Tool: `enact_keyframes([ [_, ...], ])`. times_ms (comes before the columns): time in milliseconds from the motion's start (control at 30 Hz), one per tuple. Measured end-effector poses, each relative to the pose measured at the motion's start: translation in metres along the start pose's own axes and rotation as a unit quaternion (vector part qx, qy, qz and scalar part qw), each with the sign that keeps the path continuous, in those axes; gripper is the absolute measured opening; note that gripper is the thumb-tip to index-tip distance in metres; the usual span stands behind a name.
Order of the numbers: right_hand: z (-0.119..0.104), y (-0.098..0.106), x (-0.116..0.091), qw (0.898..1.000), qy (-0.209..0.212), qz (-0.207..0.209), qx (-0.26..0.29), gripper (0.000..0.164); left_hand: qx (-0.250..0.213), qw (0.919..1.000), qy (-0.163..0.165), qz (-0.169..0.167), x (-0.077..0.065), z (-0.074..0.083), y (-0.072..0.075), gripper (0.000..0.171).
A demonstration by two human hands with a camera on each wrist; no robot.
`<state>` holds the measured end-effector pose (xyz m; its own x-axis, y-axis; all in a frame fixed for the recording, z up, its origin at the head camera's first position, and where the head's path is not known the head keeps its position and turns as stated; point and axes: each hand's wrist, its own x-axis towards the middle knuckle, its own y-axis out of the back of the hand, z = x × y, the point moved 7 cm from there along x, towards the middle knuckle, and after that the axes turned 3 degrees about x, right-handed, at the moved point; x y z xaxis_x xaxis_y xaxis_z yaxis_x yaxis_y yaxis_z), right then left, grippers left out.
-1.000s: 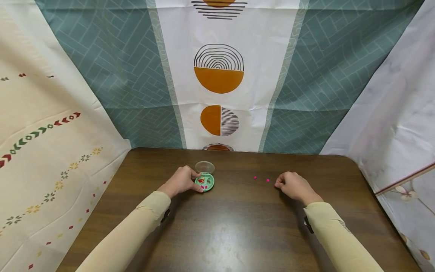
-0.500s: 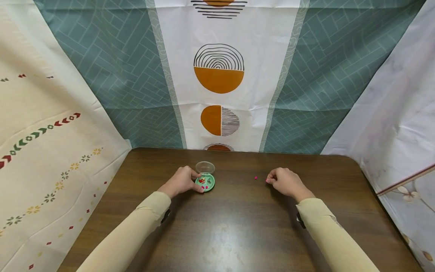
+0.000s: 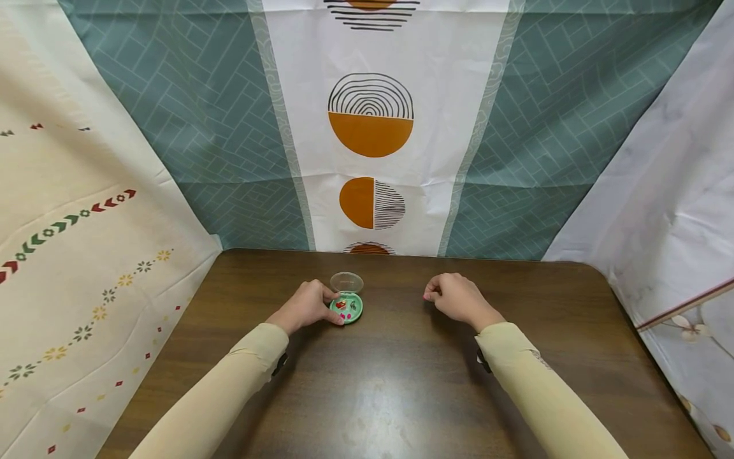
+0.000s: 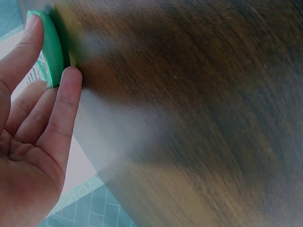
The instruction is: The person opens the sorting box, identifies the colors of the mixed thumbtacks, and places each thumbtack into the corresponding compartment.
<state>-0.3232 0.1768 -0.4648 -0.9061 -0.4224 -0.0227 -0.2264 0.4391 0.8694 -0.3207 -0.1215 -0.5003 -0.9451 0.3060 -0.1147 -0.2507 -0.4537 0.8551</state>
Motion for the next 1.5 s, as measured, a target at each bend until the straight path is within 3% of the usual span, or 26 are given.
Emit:
enact_keyframes([
  [467,-0.051,-0.019,0.029,0.998,0.033,-0.021,0.044,0.014,0.001,1.0000,0.002,-0.001,-0.001,0.000,0.001,0.065],
  [700,-0.083,-0.048,0.042,0.995,0.088,-0.054,0.011,0.012,-0.002,0.9999,0.012,-0.001,-0.004,-0.002,0.001,0.066],
  [1033,-0.121,-0.071,0.052,0.986,0.149,-0.069,-0.025,0.007,0.012,0.9999,0.002,0.006,0.000,0.003,0.002,0.064],
  [1300,-0.130,-0.084,0.051,0.976,0.184,-0.053,-0.105,0.004,0.000,1.0000,0.003,0.000,-0.001,0.003,0.001,0.063],
  [1500,-0.133,-0.087,0.052,0.969,0.206,-0.041,-0.128,0.006,-0.006,0.9999,0.009,0.001,-0.002,0.001,0.002,0.062],
])
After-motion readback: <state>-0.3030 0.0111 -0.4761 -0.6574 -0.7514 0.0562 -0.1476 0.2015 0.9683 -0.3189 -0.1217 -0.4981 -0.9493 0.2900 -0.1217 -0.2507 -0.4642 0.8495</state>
